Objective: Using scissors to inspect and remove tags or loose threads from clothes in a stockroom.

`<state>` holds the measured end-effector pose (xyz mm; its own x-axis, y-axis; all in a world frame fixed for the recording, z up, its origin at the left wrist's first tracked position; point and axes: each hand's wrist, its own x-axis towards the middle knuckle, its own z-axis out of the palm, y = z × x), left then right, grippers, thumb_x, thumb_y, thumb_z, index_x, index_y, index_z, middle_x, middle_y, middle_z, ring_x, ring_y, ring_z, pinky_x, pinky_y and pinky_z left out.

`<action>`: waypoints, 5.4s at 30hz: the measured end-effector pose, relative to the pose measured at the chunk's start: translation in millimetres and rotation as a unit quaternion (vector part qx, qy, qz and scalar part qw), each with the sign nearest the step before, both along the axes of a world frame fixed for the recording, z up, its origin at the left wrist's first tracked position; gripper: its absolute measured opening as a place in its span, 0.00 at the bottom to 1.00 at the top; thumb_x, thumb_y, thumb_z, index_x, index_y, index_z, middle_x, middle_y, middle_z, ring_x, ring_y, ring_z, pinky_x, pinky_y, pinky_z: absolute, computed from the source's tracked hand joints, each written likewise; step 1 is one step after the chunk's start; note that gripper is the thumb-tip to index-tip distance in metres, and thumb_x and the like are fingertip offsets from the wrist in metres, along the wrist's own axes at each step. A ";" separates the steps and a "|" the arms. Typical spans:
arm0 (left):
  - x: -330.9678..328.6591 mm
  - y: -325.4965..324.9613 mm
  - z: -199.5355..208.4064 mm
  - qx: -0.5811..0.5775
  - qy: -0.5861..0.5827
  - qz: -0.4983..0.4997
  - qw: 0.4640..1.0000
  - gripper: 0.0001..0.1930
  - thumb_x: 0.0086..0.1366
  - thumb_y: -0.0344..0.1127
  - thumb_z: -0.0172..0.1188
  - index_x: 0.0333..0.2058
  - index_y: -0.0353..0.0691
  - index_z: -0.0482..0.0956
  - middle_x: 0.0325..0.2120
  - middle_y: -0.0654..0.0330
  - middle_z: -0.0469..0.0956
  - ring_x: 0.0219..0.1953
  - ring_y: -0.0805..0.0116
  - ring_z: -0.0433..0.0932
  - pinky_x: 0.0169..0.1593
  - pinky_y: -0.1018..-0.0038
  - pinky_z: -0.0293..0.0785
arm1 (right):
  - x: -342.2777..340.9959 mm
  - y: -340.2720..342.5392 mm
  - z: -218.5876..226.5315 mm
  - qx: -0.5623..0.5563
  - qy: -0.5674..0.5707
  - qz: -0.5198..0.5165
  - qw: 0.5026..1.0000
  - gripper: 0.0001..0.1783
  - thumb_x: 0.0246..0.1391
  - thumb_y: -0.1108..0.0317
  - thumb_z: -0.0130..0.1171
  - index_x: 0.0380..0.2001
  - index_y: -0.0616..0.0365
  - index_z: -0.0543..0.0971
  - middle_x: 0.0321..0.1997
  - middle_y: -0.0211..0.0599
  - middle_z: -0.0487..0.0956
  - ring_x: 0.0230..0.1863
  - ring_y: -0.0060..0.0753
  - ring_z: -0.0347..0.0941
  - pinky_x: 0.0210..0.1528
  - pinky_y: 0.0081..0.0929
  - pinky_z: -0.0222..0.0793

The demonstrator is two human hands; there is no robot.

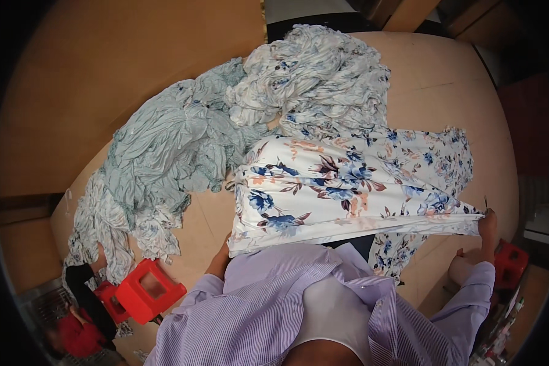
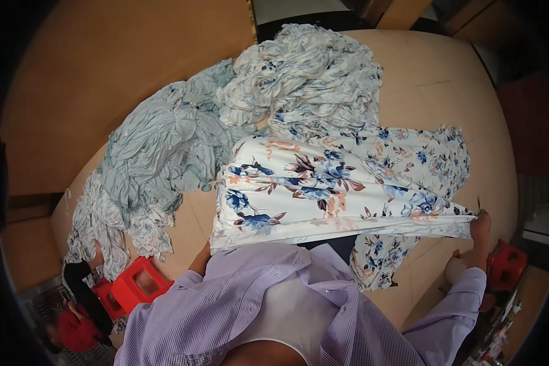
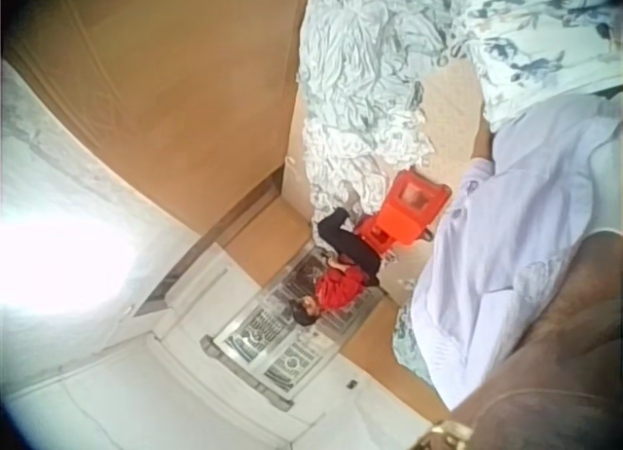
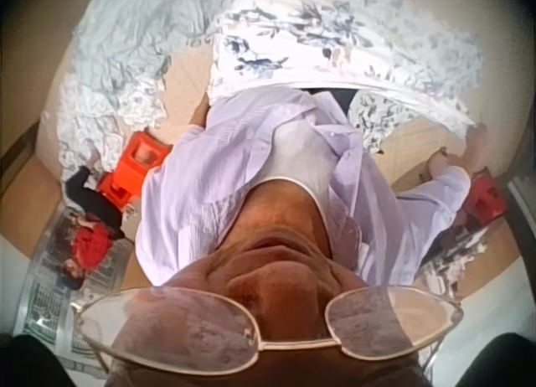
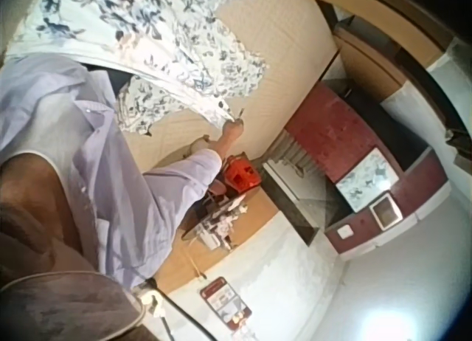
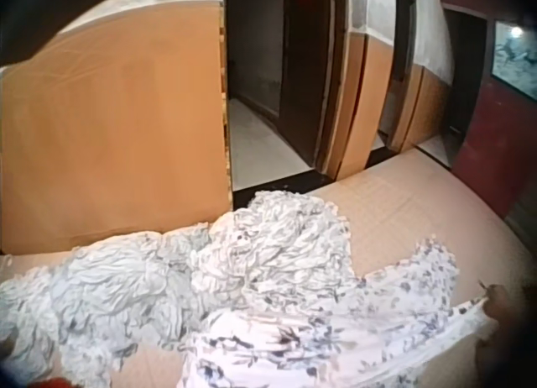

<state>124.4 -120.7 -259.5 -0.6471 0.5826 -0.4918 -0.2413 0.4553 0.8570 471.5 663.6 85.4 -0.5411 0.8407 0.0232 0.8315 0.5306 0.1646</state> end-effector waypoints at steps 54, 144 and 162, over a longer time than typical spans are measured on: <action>-443.1 -83.6 597.5 -0.165 0.643 0.234 0.710 0.11 0.60 0.32 0.51 0.40 0.44 0.80 0.34 0.67 0.79 0.35 0.73 0.73 0.38 0.78 0.68 | -174.5 35.9 177.8 -0.286 0.720 0.011 0.632 0.13 0.57 0.70 0.49 0.42 0.67 0.73 0.34 0.46 0.77 0.32 0.36 0.74 0.34 0.29 0.73; -294.4 617.7 86.8 -0.091 0.336 -0.240 0.906 0.05 0.50 0.24 0.59 0.26 0.41 0.80 0.20 0.66 0.76 0.22 0.74 0.70 0.29 0.80 0.68 | 298.1 -292.2 -228.8 -0.288 0.283 -0.662 0.632 0.06 0.42 0.82 0.58 0.25 0.67 0.72 0.16 0.46 0.73 0.12 0.36 0.69 0.12 0.30 0.65; -232.2 493.8 13.2 -0.225 0.336 -0.364 0.839 0.07 0.51 0.36 0.58 0.29 0.44 0.81 0.28 0.56 0.81 0.34 0.51 0.78 0.38 0.62 0.73 | 204.4 -296.9 -210.4 -0.268 0.152 -0.510 0.803 0.19 0.47 0.64 0.65 0.14 0.58 0.66 0.09 0.34 0.65 0.07 0.31 0.65 0.11 0.25 0.61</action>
